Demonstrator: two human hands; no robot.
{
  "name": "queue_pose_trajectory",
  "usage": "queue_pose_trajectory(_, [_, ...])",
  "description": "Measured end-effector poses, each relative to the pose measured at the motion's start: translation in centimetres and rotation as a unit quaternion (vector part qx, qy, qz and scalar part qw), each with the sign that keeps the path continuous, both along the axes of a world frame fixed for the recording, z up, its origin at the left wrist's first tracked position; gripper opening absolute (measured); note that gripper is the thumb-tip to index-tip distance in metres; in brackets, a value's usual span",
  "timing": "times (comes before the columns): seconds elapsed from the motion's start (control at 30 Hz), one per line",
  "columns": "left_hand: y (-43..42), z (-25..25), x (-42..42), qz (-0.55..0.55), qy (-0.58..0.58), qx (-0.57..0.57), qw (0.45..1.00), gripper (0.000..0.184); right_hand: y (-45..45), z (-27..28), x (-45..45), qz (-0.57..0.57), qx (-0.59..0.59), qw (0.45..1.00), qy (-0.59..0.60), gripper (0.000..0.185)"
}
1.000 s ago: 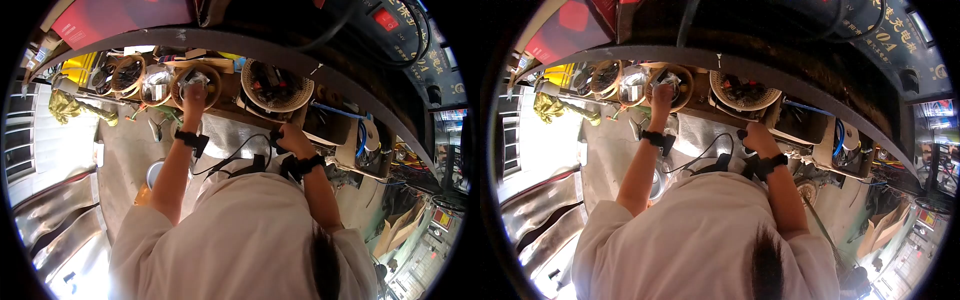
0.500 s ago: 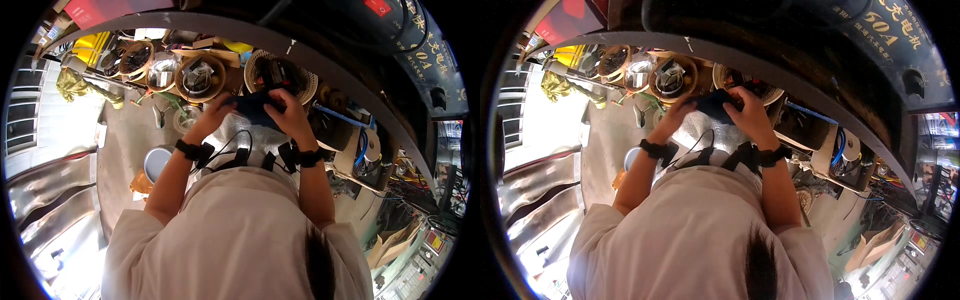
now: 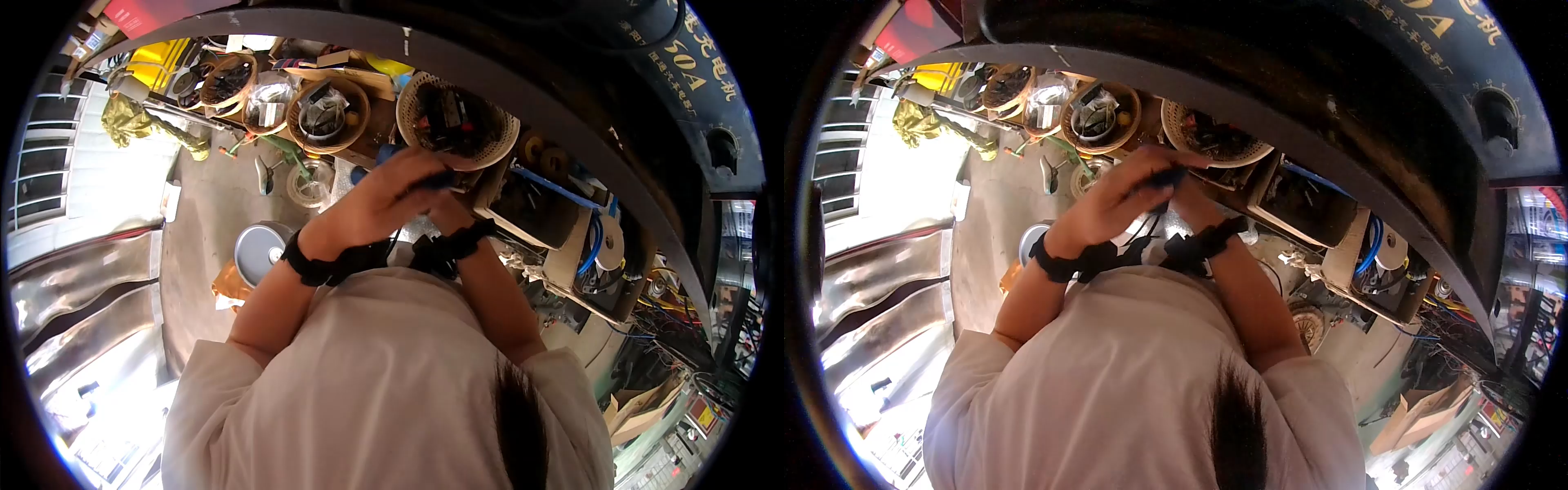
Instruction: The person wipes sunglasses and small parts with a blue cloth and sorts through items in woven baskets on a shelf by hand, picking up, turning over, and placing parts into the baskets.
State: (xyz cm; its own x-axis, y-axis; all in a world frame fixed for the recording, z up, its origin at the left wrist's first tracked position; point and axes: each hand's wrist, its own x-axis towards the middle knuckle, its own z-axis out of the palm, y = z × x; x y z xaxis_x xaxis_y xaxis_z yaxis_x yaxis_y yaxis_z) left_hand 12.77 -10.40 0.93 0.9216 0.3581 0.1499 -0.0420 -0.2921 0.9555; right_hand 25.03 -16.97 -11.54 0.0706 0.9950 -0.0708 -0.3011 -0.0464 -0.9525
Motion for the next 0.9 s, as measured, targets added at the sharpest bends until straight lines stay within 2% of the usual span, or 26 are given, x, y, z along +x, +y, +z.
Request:
queue_pose_trajectory(0.1, [-0.2, 0.4, 0.1, -0.103, -0.069, 0.001, 0.992, 0.015, -0.9, 0.5, 0.0, 0.021, 0.019, 0.997, 0.074, 0.031])
queue_pose_trajectory(0.13, [-0.3, 0.5, 0.0, -0.122, -0.097, -0.054, 0.986, 0.011, -1.3, 0.5, 0.0, 0.025, 0.026, 0.995, 0.095, 0.032])
queue_pose_trajectory(0.23, [-1.0, 1.5, 0.1, -0.163, -0.152, -0.115, 0.968, 0.011, -2.7, 0.8, 1.2, 0.019, 0.042, 0.987, 0.151, 0.036])
queue_pose_trajectory(0.3, [-0.1, 1.9, 0.0, -0.152, -0.092, -0.069, 0.982, 0.015, -3.5, 0.7, 2.8, -0.012, 0.054, 0.981, 0.187, 0.038])
queue_pose_trajectory(0.37, [0.8, 1.1, -0.2, -0.094, -0.021, -0.099, 0.99, 0.017, -4.5, 0.4, 5.0, -0.072, 0.079, 0.966, 0.237, 0.04])
queue_pose_trajectory(0.43, [2.2, -3.1, 0.4, 0.016, -0.012, -0.173, 0.985, 0.02, -6.4, 0.2, 8.0, -0.126, 0.114, 0.945, 0.278, 0.042])
queue_pose_trajectory(0.47, [3.0, -5.0, 0.6, 0.089, 0.036, -0.092, 0.991, 0.019, -7.7, 0.1, 9.4, -0.143, 0.131, 0.937, 0.29, 0.044])
queue_pose_trajectory(0.53, [4.2, -9.7, 1.5, 0.191, 0.09, -0.026, 0.977, 0.021, -10.9, -0.1, 12.1, -0.173, 0.163, 0.92, 0.313, 0.046])
queue_pose_trajectory(0.73, [5.6, -20.1, 7.8, 0.198, 0.209, 0.063, 0.956, 0.039, -18.5, -0.9, 15.6, -0.212, 0.202, 0.898, 0.327, 0.053])
queue_pose_trajectory(0.8, [7.4, -26.3, 11.3, 0.201, 0.194, 0.178, 0.944, 0.039, -20.1, -1.0, 16.0, -0.223, 0.205, 0.895, 0.326, 0.055])
queue_pose_trajectory(0.9, [7.9, -27.6, 15.3, 0.178, 0.283, 0.262, 0.905, 0.037, -21.8, -0.9, 16.4, -0.229, 0.217, 0.888, 0.334, 0.058])
